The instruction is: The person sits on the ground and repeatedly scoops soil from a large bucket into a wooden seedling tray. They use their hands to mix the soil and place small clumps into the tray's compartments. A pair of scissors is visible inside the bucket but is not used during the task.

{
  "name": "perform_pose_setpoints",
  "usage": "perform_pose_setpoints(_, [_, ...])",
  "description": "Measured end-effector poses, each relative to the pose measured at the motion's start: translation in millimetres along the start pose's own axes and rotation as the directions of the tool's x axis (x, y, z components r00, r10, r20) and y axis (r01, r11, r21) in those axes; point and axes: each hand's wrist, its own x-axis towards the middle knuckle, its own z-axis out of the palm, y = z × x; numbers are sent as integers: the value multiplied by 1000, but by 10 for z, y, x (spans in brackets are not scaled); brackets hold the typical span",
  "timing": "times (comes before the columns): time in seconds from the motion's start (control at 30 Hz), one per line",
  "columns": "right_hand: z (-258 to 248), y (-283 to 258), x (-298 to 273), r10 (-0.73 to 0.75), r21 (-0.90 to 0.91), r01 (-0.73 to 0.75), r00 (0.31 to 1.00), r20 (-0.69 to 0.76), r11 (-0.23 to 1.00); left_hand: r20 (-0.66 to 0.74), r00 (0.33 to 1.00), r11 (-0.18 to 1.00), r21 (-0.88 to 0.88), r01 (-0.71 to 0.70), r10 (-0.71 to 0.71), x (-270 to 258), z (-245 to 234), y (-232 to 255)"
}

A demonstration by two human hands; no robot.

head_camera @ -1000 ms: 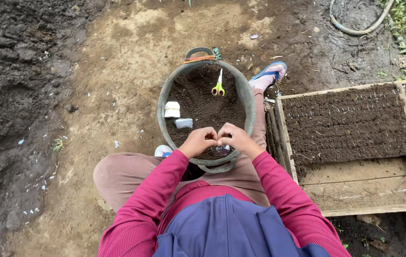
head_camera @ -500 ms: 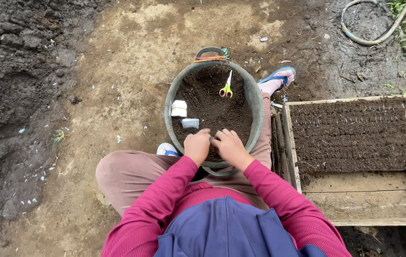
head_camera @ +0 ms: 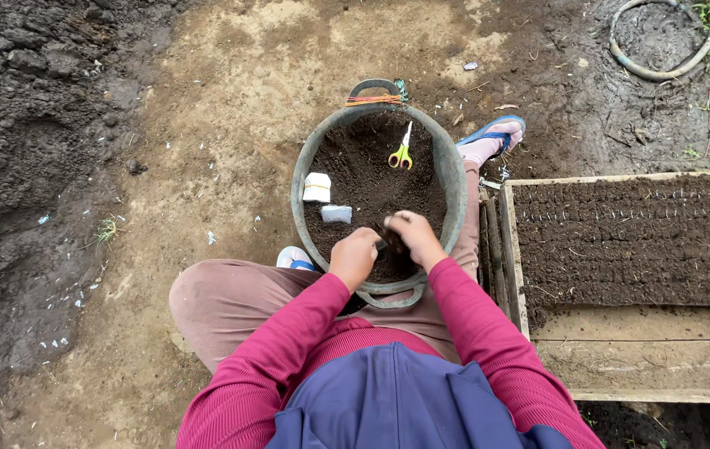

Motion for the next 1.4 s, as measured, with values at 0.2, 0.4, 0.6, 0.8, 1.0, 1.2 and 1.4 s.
perform_pose_setpoints(0.2, [-146,-910,-349,193,962,-70,981,18,264,268,962,998,-28,59,-50,128,16,167])
perform_pose_setpoints(0.4, [-75,-950,-378,241,866,127,932,-271,483,411,906,974,-147,172,-97,266,-236,193])
perform_pose_setpoints(0.6, [-246,-1064,-550,-95,565,216,967,-235,797,374,917,932,-262,250,-141,311,-391,201])
perform_pose_setpoints(0.8, [-632,-1382,-786,-298,88,290,950,95,953,401,913,929,-302,213,-78,382,-694,82])
perform_pose_setpoints(1.0, [-161,-840,-662,-344,-238,374,926,156,896,491,867,909,-321,267,-82,308,-681,84])
perform_pose_setpoints(1.2, [-247,-433,-686,-290,-262,288,956,32,921,623,774,967,-113,230,-112,223,-120,26])
perform_pose_setpoints(1.4, [-1371,-219,-1551,-139,-362,110,989,-55,926,611,778,933,-346,97,145,321,220,1099])
